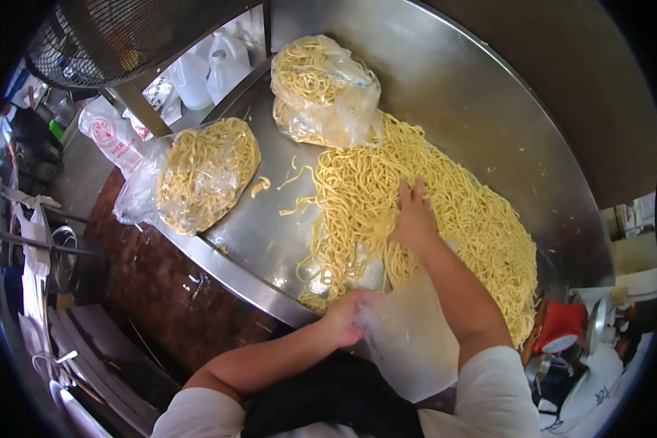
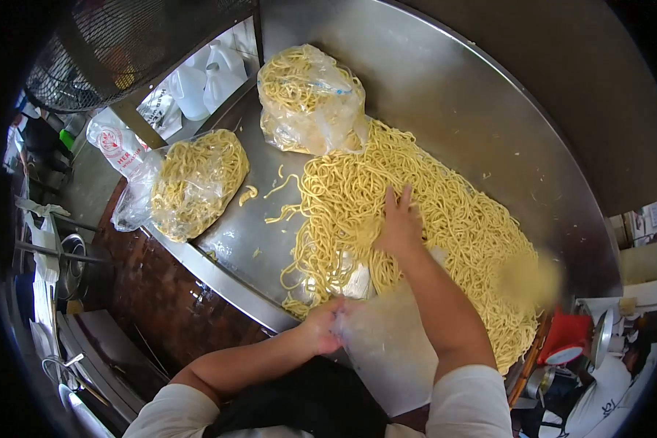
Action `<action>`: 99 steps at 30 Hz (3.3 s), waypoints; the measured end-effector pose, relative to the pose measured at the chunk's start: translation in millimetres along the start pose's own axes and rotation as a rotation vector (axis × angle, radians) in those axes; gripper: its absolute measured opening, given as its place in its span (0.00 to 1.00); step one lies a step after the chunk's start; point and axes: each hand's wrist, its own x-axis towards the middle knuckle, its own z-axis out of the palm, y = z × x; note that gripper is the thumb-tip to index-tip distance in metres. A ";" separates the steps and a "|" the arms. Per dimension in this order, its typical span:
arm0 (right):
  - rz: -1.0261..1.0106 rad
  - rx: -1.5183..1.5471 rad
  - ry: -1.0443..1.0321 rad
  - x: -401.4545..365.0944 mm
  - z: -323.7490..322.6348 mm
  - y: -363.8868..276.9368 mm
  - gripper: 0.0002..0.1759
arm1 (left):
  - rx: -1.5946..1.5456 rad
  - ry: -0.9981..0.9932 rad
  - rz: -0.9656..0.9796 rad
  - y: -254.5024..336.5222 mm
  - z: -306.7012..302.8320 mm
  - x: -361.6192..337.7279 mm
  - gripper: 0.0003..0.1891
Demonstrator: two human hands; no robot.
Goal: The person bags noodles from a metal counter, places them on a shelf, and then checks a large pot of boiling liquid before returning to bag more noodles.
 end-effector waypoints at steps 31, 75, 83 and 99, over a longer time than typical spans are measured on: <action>-0.608 0.023 -0.015 -53.2 -4.9 -65.7 0.39 | -0.224 -0.090 0.193 24.2 -8.5 -29.5 0.12; -0.635 0.751 0.147 -159.8 -47.8 -64.0 0.11 | 0.739 -0.445 0.556 86.3 166.0 -130.4 0.14; -0.723 0.369 -0.272 -134.2 -22.0 -38.9 0.24 | 2.261 0.369 1.044 145.0 70.1 -167.6 0.15; -0.461 1.282 0.474 -148.8 -36.4 20.7 0.07 | 1.490 -0.606 1.063 87.8 112.8 -140.5 0.33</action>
